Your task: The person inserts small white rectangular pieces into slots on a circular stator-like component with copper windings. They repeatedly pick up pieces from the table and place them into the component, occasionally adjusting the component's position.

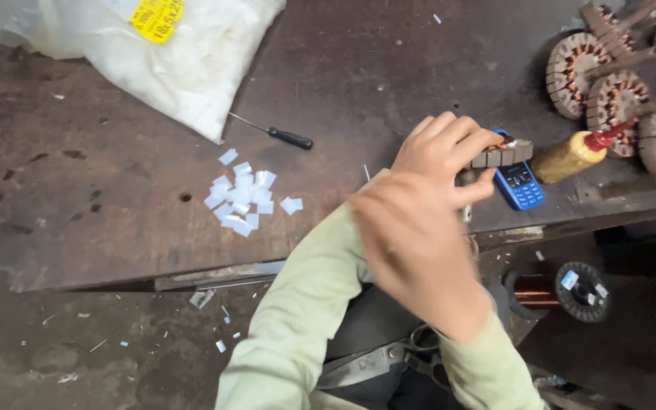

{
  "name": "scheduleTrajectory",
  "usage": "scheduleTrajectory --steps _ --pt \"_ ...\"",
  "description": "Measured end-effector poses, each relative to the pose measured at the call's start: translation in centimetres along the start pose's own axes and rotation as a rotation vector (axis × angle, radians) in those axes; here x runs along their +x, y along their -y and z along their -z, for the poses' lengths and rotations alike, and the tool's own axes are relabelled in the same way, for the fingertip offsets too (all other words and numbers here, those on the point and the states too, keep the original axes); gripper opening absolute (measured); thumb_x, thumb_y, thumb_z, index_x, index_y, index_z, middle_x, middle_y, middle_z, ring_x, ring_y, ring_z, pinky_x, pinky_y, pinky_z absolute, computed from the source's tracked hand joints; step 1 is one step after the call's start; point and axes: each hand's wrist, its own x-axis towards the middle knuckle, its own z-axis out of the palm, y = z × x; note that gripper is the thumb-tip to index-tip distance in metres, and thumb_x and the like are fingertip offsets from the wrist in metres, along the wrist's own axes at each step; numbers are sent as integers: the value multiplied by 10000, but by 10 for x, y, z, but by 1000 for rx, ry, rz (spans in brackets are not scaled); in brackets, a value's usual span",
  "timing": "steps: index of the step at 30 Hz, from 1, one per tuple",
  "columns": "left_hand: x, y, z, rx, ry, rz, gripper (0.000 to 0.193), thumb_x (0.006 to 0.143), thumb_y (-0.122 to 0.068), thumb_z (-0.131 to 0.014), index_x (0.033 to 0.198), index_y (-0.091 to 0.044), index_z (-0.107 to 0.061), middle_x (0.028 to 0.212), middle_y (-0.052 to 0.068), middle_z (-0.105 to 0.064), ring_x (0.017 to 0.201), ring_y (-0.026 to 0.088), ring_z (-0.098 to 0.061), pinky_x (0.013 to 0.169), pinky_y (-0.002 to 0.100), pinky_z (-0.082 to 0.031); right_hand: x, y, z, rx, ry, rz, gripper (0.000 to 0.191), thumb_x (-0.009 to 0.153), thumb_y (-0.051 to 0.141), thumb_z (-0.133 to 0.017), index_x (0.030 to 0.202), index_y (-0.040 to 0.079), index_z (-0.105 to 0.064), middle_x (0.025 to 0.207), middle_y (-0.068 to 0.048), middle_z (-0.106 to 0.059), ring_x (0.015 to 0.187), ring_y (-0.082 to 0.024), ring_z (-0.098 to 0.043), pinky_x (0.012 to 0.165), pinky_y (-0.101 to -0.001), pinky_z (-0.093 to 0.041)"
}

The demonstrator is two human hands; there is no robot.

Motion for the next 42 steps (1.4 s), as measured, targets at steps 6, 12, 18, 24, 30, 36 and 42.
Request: scheduleTrajectory --steps 6,12,18,24,30,36,42 --pt "-6 -4 8 14 -52 1 348 786 -253 -762 1111 -166 -671 1009 15 -619 956 242 -595 872 380 -497 16 29 -63 43 254 71 544 752 237 -841 1166 -61 -650 1100 -156 -636 1003 -344 -577 859 -438 -479" --pt "-11 -13 5 31 -103 57 347 786 -281 -770 1109 -194 -677 1010 -22 -636 966 219 -607 883 384 -490 -3 42 -68 -66 281 -24 425 666 195 -816 982 -32 -648 1002 -154 -613 961 -359 -571 810 -453 -476" --pt "-10 -17 7 42 -92 67 326 785 -284 -784 1085 -200 -688 985 -29 -644 950 209 -614 880 380 -491 -17 49 -77 -55 216 16 180 657 -21 -698 807 24 -610 864 -131 -591 884 -345 -582 769 -435 -507" --pt "-18 -3 -4 -29 -88 75 326 804 -275 -778 1102 -178 -687 1029 -18 -661 970 228 -617 889 366 -506 -18 43 -58 208 168 192 201 680 -46 -671 875 -6 -643 835 -142 -592 835 -352 -610 730 -442 -493" --pt "-21 34 -34 -1124 -100 531 323 1052 -332 -635 1242 -71 -642 1199 10 -694 1140 118 -651 1031 330 -543 9 -28 4 152 -428 -33 185 919 -100 -603 1030 7 -704 959 -92 -724 865 -170 -724 790 -289 -570" --pt "-20 60 -18 -1183 -43 464 509 967 -98 -743 1425 -27 -532 1364 99 -641 1211 183 -625 1051 356 -537 38 -115 18 643 -387 -371 69 1020 15 -744 1067 -8 -700 1001 -23 -722 882 -59 -656 796 -212 -536" --pt "-13 62 -21 -1218 -449 475 276 1051 -67 -691 1296 53 -645 1167 150 -708 1020 209 -688 916 337 -573 30 -130 10 769 -239 -434 111 954 -9 -744 1061 -34 -727 960 -56 -736 857 -87 -689 794 -227 -566"
